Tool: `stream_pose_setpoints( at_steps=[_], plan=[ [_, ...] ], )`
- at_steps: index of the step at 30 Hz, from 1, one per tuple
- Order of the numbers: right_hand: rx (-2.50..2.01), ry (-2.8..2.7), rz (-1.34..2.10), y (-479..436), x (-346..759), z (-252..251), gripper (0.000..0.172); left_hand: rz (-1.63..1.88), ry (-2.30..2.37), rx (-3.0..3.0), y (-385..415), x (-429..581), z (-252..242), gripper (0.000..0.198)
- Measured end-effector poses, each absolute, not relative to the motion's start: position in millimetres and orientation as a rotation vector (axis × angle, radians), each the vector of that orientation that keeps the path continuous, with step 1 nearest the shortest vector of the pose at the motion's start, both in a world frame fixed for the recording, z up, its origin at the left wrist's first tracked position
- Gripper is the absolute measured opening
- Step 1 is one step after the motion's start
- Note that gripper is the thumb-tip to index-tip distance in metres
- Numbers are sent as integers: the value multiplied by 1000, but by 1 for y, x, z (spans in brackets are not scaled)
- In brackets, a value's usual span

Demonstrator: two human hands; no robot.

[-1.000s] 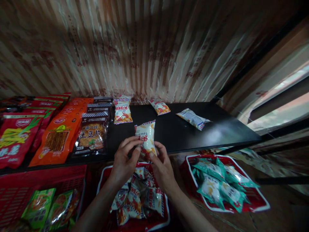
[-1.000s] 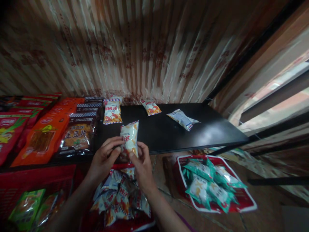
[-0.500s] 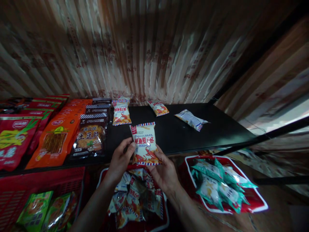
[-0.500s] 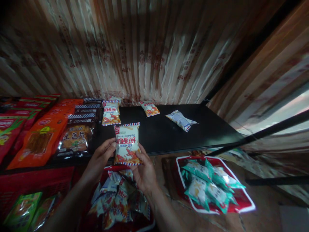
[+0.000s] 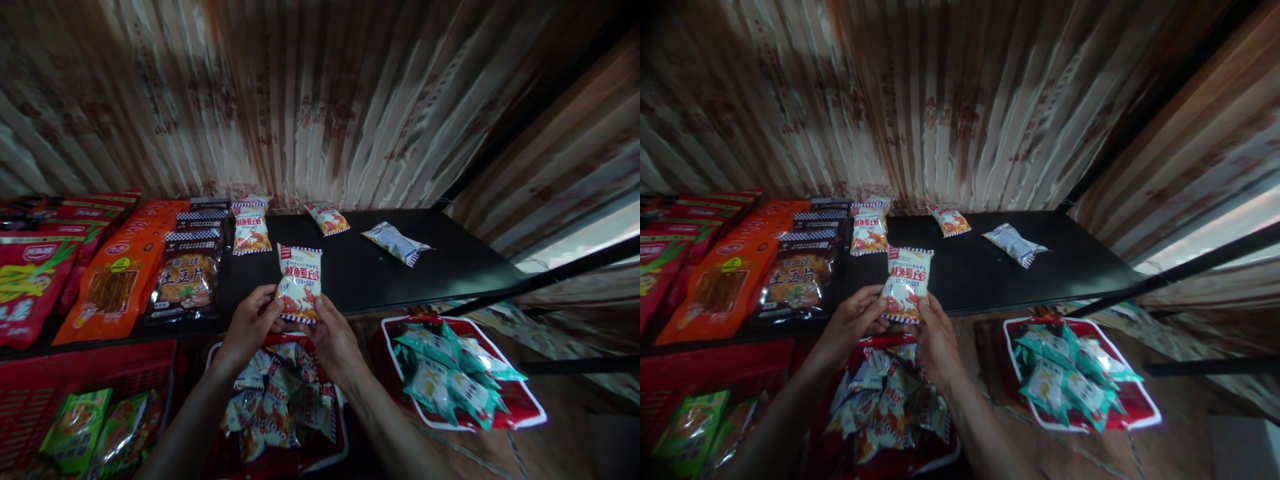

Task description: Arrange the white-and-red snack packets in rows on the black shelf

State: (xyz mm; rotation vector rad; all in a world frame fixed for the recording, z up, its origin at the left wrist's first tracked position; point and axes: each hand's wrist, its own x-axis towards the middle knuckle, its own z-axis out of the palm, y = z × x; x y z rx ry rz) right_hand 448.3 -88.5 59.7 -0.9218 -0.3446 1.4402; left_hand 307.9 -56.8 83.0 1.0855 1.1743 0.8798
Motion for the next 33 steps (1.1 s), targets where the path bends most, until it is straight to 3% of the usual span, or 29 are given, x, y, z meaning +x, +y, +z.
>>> stream_pose_setpoints(
  at_steps=[33],
  plan=[
    [-1043, -498, 1332, -81, 447, 53, 34, 951, 1195, 1175, -47, 305, 73, 41]
  ],
)
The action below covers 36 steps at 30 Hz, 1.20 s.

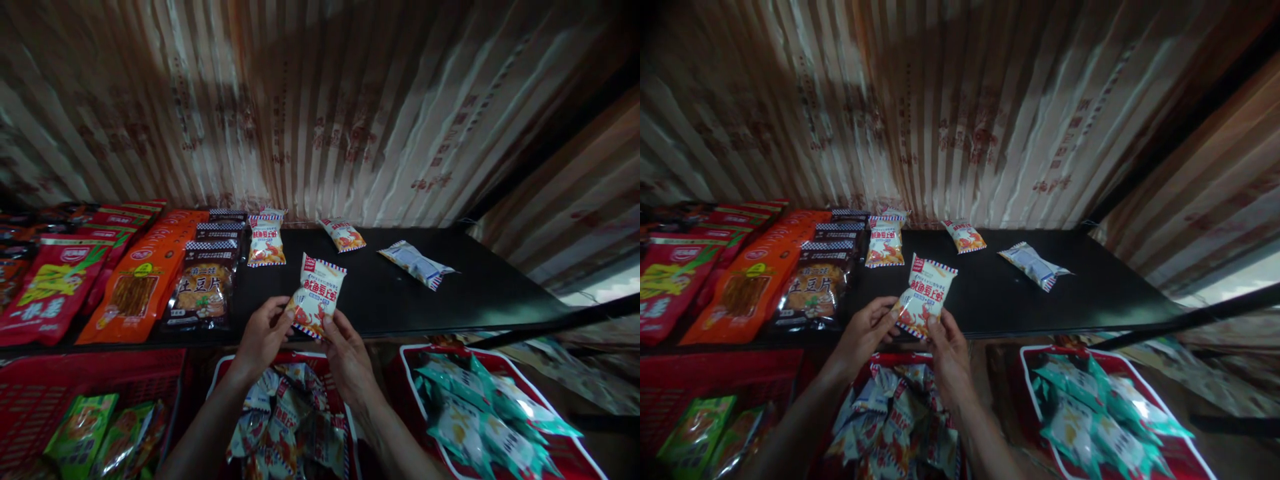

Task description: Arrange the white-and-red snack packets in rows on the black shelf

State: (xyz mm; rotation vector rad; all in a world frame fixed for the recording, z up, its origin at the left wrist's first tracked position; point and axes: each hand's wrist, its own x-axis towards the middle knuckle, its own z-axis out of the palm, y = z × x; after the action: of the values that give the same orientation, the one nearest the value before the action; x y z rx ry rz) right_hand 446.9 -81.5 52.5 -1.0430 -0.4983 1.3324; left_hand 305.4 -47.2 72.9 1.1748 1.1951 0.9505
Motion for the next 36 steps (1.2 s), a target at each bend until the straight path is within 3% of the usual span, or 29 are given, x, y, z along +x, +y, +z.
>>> stream_pose_setpoints(
  at_steps=[15, 23, 36],
  plan=[
    [-1148, -610, 1224, -52, 437, 50, 42, 1084, 1307, 1321, -33, 297, 63, 28],
    [-1125, -904, 1248, 2, 418, 67, 41, 1273, 1344, 1297, -18, 284, 49, 56],
    [-1203, -997, 1202, 55, 402, 39, 42, 1242, 1403, 1306, 2, 279, 28, 58]
  ],
)
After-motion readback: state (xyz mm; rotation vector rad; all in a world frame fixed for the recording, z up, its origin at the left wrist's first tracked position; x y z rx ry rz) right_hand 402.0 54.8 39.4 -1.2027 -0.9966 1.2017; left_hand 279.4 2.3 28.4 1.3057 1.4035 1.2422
